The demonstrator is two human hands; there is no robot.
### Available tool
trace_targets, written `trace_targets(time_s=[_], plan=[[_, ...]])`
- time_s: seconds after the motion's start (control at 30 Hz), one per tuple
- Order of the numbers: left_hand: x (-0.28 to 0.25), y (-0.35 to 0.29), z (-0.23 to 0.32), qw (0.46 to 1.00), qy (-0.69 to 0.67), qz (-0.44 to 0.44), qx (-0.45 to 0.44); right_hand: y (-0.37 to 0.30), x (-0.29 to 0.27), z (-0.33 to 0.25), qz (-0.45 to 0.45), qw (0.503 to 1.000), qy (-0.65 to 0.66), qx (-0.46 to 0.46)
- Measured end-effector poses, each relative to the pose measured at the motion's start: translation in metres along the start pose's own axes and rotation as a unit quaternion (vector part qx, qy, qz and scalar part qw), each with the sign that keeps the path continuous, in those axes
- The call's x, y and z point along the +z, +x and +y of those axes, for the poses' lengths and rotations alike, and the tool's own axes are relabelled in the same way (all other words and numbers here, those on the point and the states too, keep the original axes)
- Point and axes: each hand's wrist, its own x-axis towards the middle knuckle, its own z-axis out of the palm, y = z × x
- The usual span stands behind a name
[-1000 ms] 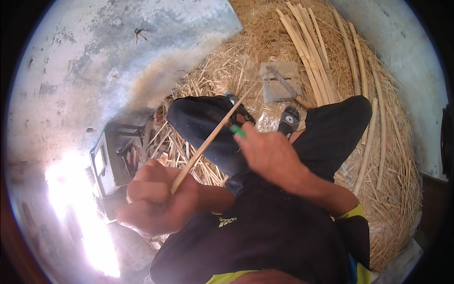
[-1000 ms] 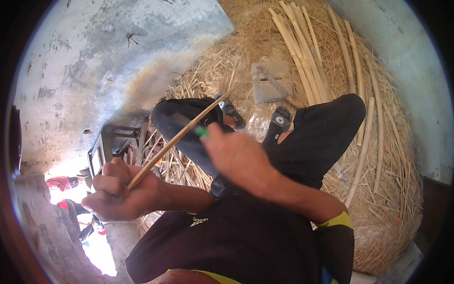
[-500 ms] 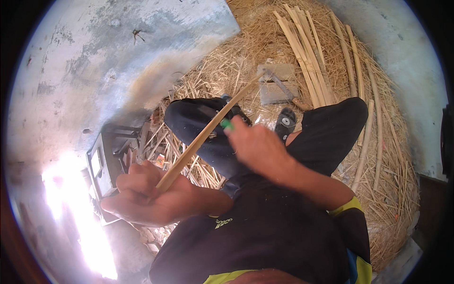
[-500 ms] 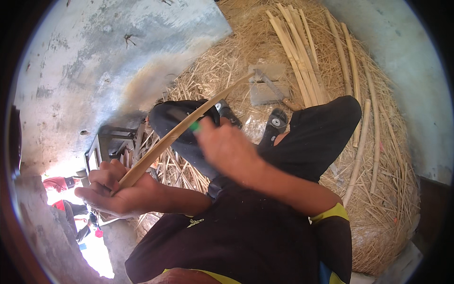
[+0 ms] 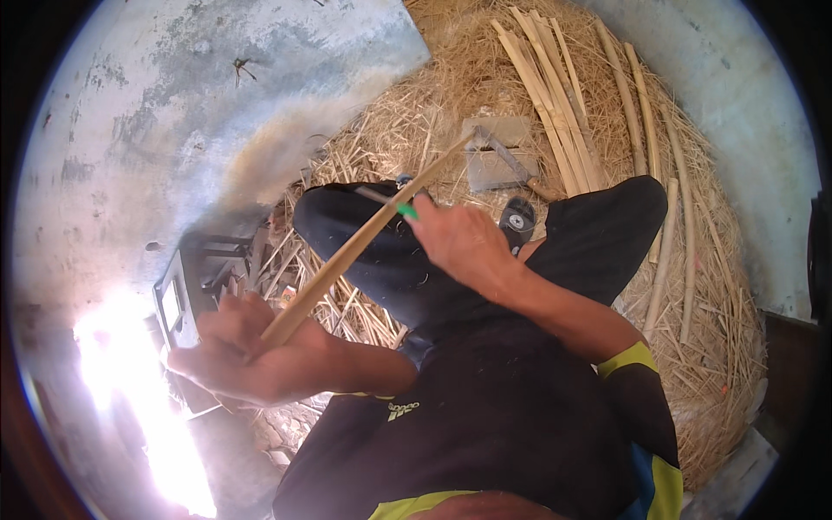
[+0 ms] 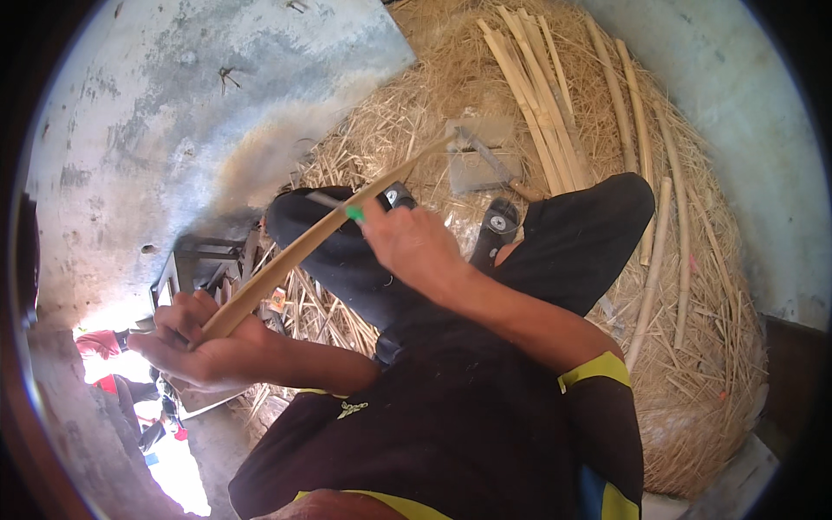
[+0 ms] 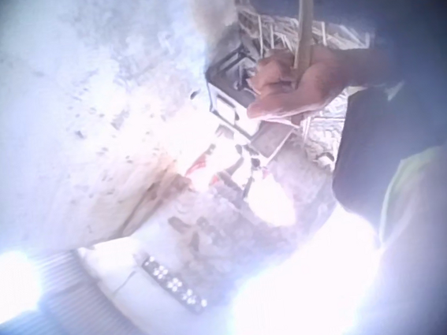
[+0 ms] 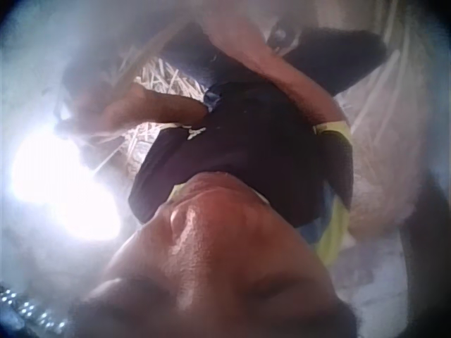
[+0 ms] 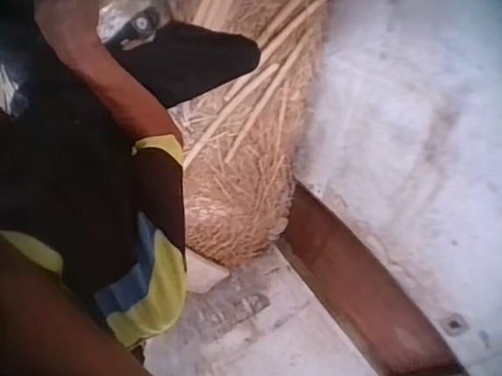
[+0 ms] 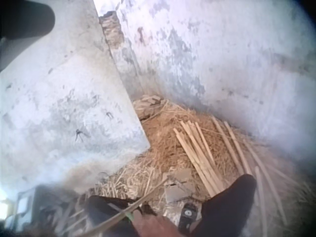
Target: The person sits cross-legged on a straw-covered floor and uses a green utility knife to shave thin strips of wood from a bamboo stick. They hold the stick in their left hand and scrape the blade along its length, producing wood shavings that fall onto their lap and the surrounding straw.
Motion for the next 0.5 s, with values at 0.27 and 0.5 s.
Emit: trace_targets(time_s=[0.27, 0.5], plan=[[-0.005, -0.009, 0.004, 0.999, -0.013, -0.023, 0.018, 0.008, 0.000, 0.050, -0.039, 0.994, -0.089, 0.058], [0.002, -0.006, 0.006, 0.999, 0.040, 0.015, -0.003, 0.023, 0.049, 0.115, -0.025, 0.988, -0.115, 0.097]])
